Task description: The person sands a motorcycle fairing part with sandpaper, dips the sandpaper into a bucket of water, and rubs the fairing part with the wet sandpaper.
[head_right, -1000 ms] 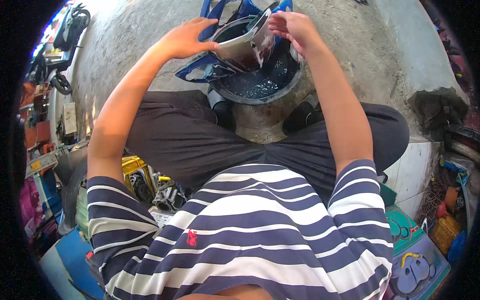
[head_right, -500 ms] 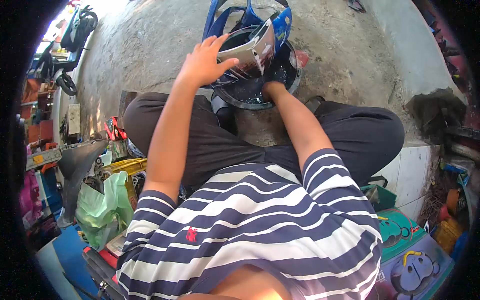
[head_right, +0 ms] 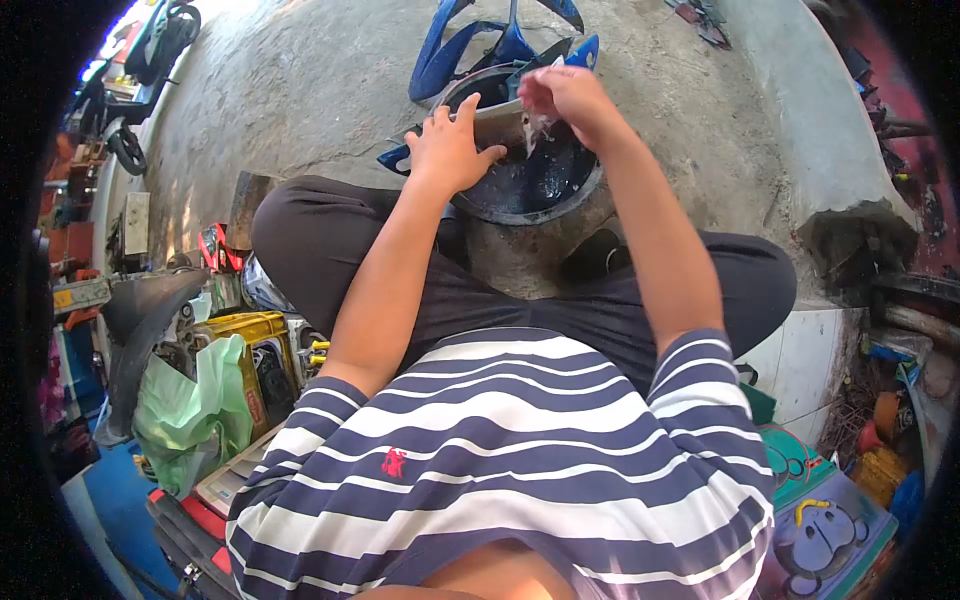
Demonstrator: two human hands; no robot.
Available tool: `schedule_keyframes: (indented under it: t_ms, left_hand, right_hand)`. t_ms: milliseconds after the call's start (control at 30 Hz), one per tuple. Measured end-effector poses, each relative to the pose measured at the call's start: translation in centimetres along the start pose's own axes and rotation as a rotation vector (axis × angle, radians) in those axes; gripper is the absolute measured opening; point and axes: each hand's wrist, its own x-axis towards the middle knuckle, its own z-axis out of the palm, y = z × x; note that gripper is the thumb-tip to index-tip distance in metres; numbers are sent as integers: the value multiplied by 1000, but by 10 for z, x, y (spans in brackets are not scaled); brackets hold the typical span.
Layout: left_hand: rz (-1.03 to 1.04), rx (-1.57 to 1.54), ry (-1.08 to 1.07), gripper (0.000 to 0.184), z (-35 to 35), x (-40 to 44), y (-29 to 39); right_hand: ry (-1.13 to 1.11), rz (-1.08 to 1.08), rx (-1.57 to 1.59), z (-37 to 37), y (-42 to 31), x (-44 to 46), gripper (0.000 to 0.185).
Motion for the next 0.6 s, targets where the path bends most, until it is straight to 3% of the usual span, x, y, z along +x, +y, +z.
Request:
schedule_keyframes:
  t_ms: [133,233,400,433,467,500,567,600]
  left_hand:
    - [15,18,-13,104,0,-8,3]
    - [40,-6,15,104,2,-9,3]
    - [55,-22,7,107,2,-3,-5]
    - [54,-21,15,107,1,-1,-5]
    - [54,-20,18,107,3,-1,-5]
    - [55,-23,17,107,5,-2,-3]
    - [42,-20,-1,108,6,-2,1]
    - [27,-18,-4,108,6,-1,1]
  right_hand:
    - [162,-335,-272,-10,-3,0,27]
    - [273,-306,-261,-25,6,-8,26]
    - [-146,182,-1026,-50,73,19,28]
    - [-261,227,-976,-37,84,5,34]
    - [-326,148,-1101,-35,123,16,35]
    - [-343,250,-1254,-25,154,29,36]
    - [-444,185,-1590,-9,196,42,35]
    - [-188,29,-1637,-2,210,22,38]
